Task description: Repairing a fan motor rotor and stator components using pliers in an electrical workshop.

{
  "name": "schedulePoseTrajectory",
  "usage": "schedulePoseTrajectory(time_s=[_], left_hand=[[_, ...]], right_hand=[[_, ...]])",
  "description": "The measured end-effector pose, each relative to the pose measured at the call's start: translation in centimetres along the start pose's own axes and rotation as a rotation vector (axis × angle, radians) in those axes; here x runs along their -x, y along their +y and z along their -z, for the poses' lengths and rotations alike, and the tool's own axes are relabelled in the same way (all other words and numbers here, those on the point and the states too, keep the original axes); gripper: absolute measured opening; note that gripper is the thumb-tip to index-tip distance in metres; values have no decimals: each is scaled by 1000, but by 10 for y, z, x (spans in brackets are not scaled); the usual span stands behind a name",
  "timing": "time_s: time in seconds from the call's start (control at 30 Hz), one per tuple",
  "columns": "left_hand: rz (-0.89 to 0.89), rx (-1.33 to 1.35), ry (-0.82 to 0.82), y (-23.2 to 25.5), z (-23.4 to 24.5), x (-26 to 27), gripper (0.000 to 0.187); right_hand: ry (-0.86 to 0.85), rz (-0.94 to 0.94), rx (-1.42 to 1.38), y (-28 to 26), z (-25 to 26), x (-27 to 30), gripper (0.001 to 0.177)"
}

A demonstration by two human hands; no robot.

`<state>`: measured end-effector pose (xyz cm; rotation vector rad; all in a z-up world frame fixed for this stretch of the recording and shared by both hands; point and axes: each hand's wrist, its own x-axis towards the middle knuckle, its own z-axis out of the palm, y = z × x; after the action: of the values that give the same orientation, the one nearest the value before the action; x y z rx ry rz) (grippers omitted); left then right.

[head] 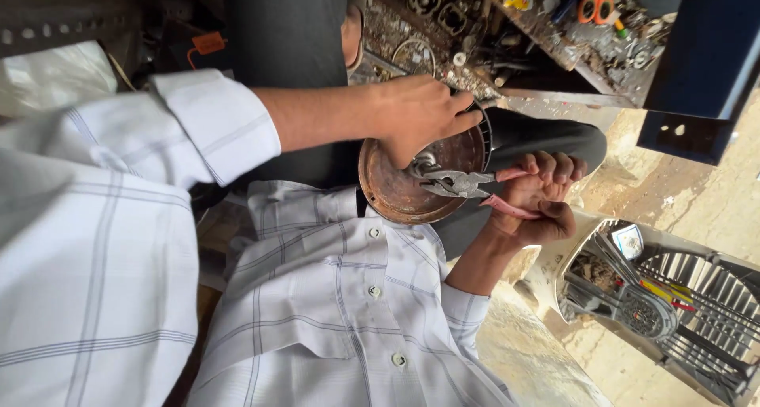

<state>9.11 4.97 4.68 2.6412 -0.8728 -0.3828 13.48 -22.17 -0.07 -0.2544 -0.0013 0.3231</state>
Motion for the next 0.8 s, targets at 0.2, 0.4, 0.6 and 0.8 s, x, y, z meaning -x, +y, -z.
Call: schedulePoseTrajectory(time_s=[0.2,0.4,0.6,0.8], left_hand=[[-84,11,-88,-2,-6,-9,116],[-81,7,-185,-8,-1,-16,120],[-103,-25,-210,-13,2,-21,128],[-70,4,-268,-7,4,-20,127]], right_hand=[[37,-81,-49,4,-13,-7,52],[69,-158,77,-5,-12,-26,52],[139,-154,7,2,-26,-32,54],[88,-102,59,-5,-7,1,47]])
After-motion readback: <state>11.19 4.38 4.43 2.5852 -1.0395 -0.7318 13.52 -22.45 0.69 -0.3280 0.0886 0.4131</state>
